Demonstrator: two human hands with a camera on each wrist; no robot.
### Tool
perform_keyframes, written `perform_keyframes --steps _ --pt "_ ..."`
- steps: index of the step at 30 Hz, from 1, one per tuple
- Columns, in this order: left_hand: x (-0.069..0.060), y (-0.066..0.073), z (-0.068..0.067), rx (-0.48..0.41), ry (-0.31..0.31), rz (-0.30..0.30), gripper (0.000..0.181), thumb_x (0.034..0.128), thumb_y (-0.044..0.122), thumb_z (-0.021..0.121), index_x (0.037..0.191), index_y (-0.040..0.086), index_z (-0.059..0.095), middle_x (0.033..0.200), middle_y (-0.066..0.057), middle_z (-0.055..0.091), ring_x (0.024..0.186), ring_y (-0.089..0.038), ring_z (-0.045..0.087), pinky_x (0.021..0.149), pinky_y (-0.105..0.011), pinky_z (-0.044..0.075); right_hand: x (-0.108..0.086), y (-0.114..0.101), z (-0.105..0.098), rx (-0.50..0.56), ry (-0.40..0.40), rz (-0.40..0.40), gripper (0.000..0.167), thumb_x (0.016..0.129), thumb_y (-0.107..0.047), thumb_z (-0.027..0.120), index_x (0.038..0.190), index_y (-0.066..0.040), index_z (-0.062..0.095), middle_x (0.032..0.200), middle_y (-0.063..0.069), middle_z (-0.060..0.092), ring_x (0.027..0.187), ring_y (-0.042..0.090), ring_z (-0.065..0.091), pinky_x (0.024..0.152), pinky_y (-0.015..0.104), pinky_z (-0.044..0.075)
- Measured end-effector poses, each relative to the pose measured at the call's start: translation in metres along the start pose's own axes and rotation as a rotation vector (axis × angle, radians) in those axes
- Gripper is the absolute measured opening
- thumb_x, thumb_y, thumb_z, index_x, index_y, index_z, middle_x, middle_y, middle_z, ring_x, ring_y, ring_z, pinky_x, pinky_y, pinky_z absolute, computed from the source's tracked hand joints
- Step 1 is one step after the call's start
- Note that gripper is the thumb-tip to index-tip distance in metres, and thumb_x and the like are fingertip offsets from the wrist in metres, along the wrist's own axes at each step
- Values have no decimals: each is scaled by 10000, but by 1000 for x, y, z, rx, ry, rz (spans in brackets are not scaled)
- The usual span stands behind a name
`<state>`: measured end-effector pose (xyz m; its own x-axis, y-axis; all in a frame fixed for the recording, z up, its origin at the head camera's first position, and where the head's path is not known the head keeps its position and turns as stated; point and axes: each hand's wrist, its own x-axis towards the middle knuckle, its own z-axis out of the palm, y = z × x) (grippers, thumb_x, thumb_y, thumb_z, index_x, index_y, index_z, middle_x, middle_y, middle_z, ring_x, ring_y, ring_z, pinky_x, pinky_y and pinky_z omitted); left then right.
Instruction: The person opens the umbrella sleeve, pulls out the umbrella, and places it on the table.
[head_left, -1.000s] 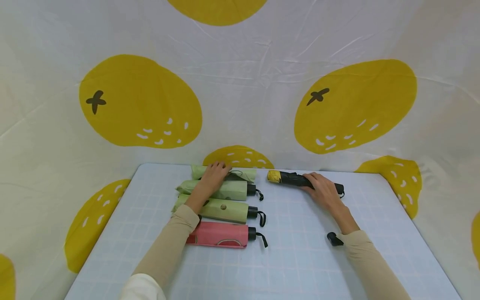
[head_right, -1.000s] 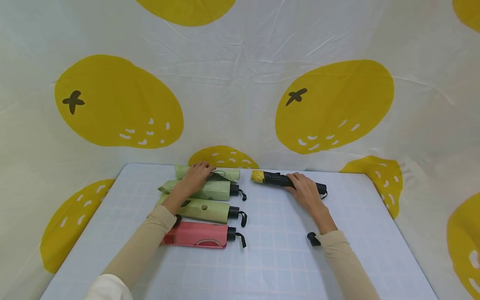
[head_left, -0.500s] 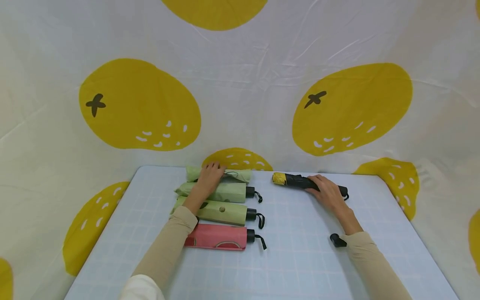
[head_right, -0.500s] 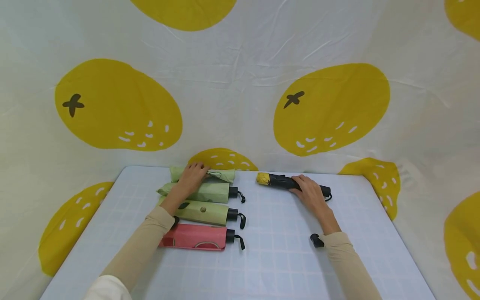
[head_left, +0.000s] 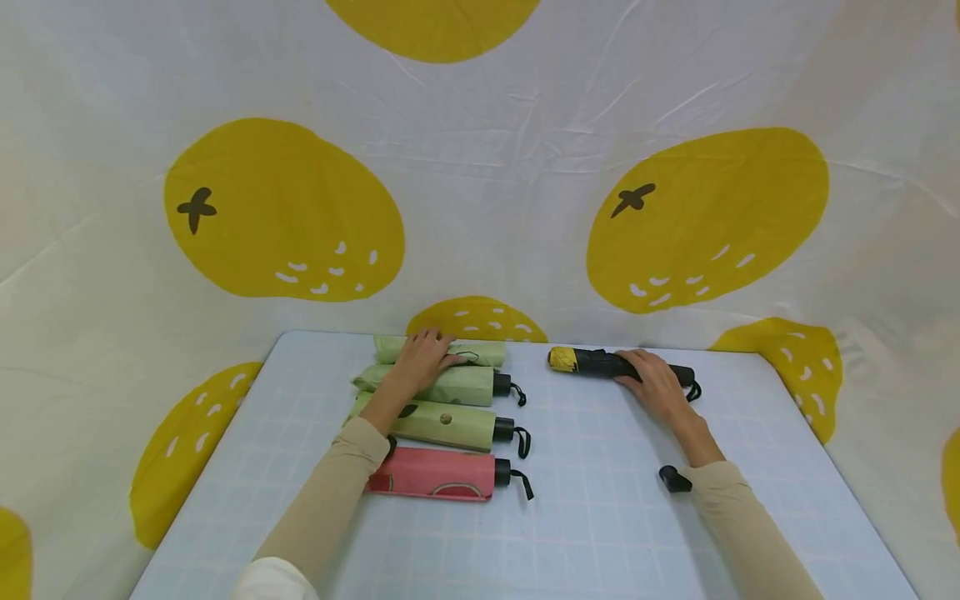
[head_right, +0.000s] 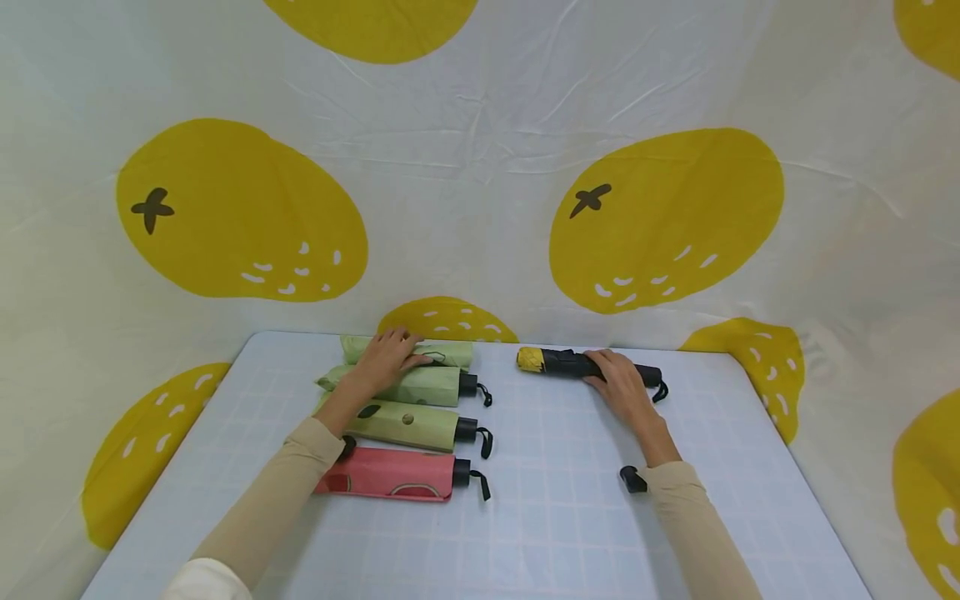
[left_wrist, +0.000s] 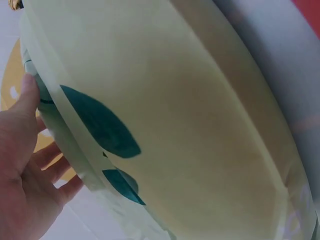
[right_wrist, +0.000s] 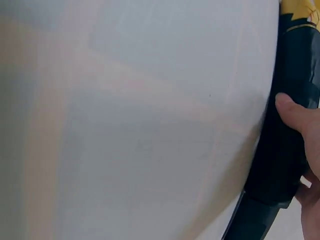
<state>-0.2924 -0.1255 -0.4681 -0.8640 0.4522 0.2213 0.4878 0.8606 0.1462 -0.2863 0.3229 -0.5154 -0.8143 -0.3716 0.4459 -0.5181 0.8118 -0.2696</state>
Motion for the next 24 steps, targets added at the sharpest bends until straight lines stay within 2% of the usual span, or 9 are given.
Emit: perform_keyframes --steps 4,8,15,20,24 --pt "0 5 -2 -37 -13 -19 442 1050 346 586 1311 -10 611 1202 -255 591 1114 -439 569 935 -569 489 2 -3 -1 -1 -38 18 466 876 -8 793 1306 53 621 1218 255 639 1160 465 570 1028 617 421" --pt "-2 7 -3 -61 6 -14 429 1057 310 586 1346 -7 600 1216 -250 581 1115 -430 564 943 -560 480 2 -5 -4 12 -74 45 506 889 5 778 1356 52 590 1276 267 609 1214 461 534 1062 616 397" --pt "-9 7 -1 -110 140 87 363 1027 217 650 1306 -13 620 1171 -250 602 1049 -434 576 906 -554 488 2 -17 -8 52 -33 0 545 863 56 784 1365 60 574 1303 266 577 1218 450 515 1051 604 400" --pt "-13 7 -1 -123 170 135 370 1029 203 649 1320 -23 618 1148 -237 605 1006 -409 568 871 -526 492 2 -28 -8 61 12 -60 520 844 65 793 1325 80 596 1273 274 584 1174 446 530 1014 601 421" --pt "-17 10 -1 -123 197 171 376 1015 185 669 1321 -28 619 1143 -230 608 988 -387 563 851 -498 498 3 -39 -8 71 17 -65 500 847 58 795 1312 70 612 1268 269 593 1173 443 538 1016 605 428"
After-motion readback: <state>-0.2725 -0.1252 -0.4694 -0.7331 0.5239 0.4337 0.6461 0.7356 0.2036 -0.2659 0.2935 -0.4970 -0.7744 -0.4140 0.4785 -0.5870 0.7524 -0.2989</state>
